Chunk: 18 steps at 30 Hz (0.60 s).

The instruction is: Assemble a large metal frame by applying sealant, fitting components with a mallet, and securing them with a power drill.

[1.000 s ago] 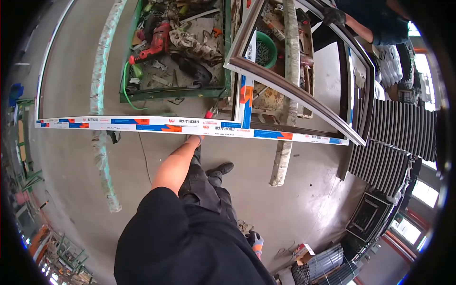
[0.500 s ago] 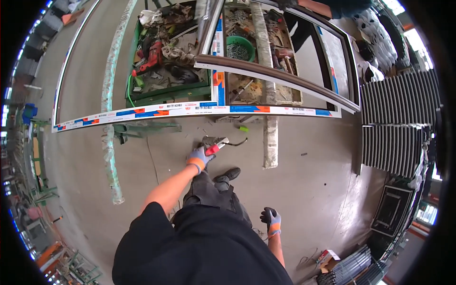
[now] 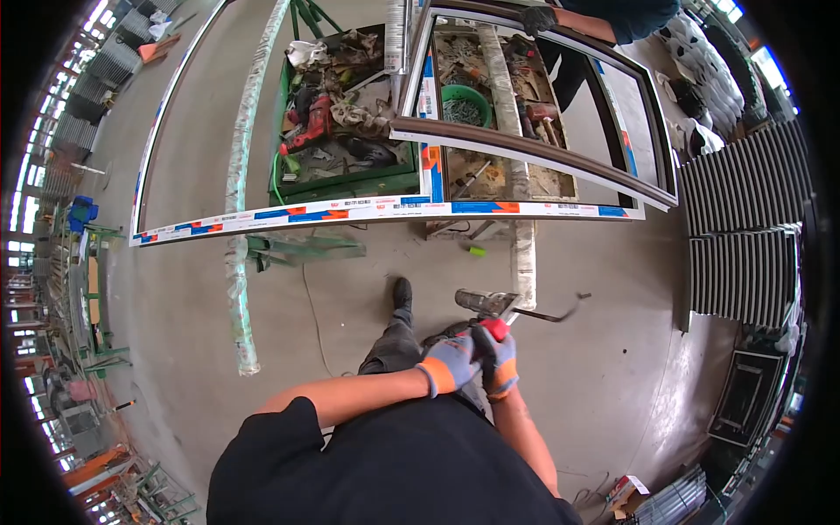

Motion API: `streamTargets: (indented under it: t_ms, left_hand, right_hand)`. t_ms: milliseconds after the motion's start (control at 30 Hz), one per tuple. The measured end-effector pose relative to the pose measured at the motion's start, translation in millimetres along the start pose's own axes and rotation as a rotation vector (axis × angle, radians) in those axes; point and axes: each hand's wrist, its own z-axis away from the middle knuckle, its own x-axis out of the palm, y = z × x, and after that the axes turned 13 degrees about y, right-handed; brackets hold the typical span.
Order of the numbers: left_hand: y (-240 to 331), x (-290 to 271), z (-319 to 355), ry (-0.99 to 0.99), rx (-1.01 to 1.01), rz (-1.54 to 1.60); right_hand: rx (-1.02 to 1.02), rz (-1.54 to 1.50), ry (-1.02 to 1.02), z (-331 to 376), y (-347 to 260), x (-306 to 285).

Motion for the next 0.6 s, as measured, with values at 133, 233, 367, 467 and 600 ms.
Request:
streamTargets:
  t_ms: [133,233,367,467,600]
  left_hand:
    - [37.5,-56.2,-15.5,-0.377,0.364,0.207]
    - [27.2,-73.7,-23.7,-0.384,0.429,0.509]
    - [-19.2,-88.8,-56.2,-0.368,0.241,0.224]
    - [-47.4,-77.1,-73.2,-0.277,0.262,0.018]
    - [-36.5,-52.4,-128.8,-0.304,0.119,0.324]
  right_hand:
    - [-0.046,-0.207,0.013,35.4,-61.8,-27.2]
    - [-0.072,-0.395,-0.026,64.9,-82.6,-53.9]
    - [-0.221,-0.573,0.068,120.1,-95.8,-71.3]
    - [-0.387,-0.753,0.206,144.8,-88.6,-70.7]
    - [-0.517,-0.860,0.324,150.4,-74.0,-55.2]
